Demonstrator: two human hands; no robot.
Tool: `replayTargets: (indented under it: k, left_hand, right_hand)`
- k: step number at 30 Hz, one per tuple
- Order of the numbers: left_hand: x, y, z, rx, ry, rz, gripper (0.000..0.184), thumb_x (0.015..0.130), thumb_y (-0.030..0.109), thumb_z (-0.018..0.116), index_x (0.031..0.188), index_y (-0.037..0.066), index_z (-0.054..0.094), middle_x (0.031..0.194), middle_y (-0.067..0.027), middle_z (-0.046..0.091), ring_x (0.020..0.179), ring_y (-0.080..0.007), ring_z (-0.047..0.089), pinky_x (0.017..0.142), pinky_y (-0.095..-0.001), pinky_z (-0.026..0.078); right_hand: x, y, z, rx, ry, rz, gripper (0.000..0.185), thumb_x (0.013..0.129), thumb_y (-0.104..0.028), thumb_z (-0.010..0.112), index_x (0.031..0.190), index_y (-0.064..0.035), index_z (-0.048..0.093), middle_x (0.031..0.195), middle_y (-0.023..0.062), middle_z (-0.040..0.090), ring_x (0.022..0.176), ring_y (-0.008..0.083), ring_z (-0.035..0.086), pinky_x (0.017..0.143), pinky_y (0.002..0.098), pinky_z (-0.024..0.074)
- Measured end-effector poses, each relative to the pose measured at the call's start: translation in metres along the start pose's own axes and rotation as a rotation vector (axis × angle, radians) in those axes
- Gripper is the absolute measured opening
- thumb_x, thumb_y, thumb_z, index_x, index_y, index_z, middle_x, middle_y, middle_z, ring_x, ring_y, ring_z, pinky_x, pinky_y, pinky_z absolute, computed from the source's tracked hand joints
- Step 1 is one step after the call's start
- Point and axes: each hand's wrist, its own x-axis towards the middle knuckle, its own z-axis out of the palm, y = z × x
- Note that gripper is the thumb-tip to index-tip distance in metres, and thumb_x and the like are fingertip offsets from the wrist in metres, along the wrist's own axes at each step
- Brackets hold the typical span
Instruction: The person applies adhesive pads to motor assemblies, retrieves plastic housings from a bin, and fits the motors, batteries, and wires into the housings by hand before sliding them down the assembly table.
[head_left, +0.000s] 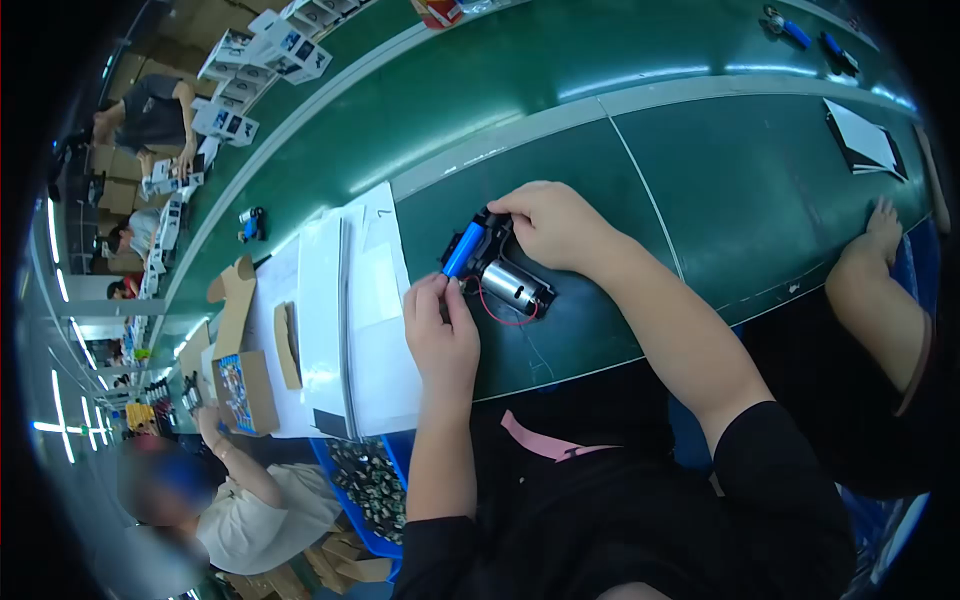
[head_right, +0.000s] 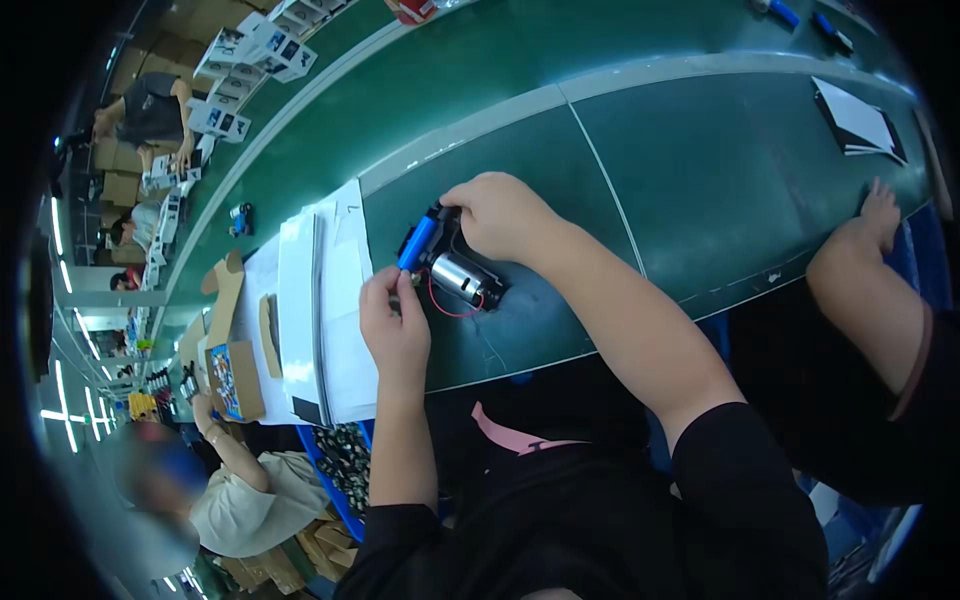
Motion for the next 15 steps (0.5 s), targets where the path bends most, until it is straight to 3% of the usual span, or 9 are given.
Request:
replayTargets:
  k: [5, 6, 9, 11, 13, 15]
  left_hand:
    - [-0.001, -0.001, 0.004, 0.03, 0.085, 0.046, 0.011, 0.091, 0.002, 0.07, 0.1, -0.003, 0.066, 0.096, -0.0166, 0.061, 0.086, -0.0311, 0.062, 0.075, -0.0396, 0.052]
    - [-0.001, -0.002, 0.005, 0.035, 0.088, 0.043, 0.011, 0.091, 0.002, 0.07, 0.1, -0.003, 0.066, 0.095, -0.0167, 0.061, 0.086, -0.0314, 0.062, 0.075, -0.0396, 0.051]
    - [-0.003, 0.001, 0.004, 0.025, 0.069, 0.0, 0.012, 0.09, 0.004, 0.07, 0.098, -0.002, 0.065, 0.093, -0.0172, 0.061, 0.085, -0.033, 0.062, 0.074, -0.0406, 0.051]
    - [0.0, 0.008, 0.003, 0.0, 0.083, -0.049, 0.012, 0.09, 0.004, 0.07, 0.097, -0.002, 0.064, 0.092, -0.0176, 0.061, 0.085, -0.0338, 0.062, 0.074, -0.0421, 0.051]
    - [0.0, -0.004, 0.004, 0.056, 0.1, 0.08, 0.013, 0.09, 0.005, 0.07, 0.097, -0.001, 0.062, 0.097, -0.0182, 0.063, 0.089, -0.0358, 0.063, 0.078, -0.0431, 0.052]
    - [0.004, -0.005, 0.004, 0.095, 0.152, 0.159, 0.013, 0.091, 0.006, 0.07, 0.098, -0.001, 0.061, 0.101, -0.0192, 0.066, 0.094, -0.0367, 0.064, 0.081, -0.0435, 0.053]
  right_hand:
    - [-0.001, -0.003, 0.002, 0.029, 0.009, -0.043, 0.029, 0.087, 0.003, 0.056, 0.11, 0.0005, 0.074, 0.109, 0.0177, 0.068, 0.098, 0.0336, 0.067, 0.087, 0.0385, 0.0548]
    - [-0.002, -0.007, 0.001, -0.012, 0.047, -0.079, 0.027, 0.088, 0.003, 0.058, 0.112, 0.0008, 0.07, 0.112, 0.0151, 0.063, 0.098, 0.0295, 0.066, 0.083, 0.0353, 0.0549]
    - [0.001, -0.023, -0.005, 0.076, 0.18, -0.049, 0.025, 0.086, -0.003, 0.062, 0.11, 0.0, 0.067, 0.109, 0.0181, 0.063, 0.096, 0.0347, 0.067, 0.086, 0.04, 0.0554]
    - [-0.004, -0.038, -0.017, 0.147, 0.136, -0.003, 0.023, 0.087, -0.009, 0.069, 0.108, -0.0008, 0.065, 0.107, 0.0174, 0.062, 0.091, 0.0305, 0.066, 0.081, 0.0386, 0.0549]
    - [-0.02, -0.062, -0.031, 0.06, -0.026, -0.078, 0.028, 0.083, -0.011, 0.074, 0.108, -0.0014, 0.065, 0.109, 0.017, 0.061, 0.096, 0.0326, 0.065, 0.082, 0.0396, 0.0539]
    - [-0.049, -0.076, -0.026, -0.035, -0.031, -0.249, 0.041, 0.076, -0.014, 0.081, 0.111, -0.0019, 0.063, 0.115, 0.0176, 0.06, 0.103, 0.0361, 0.062, 0.086, 0.0423, 0.0526]
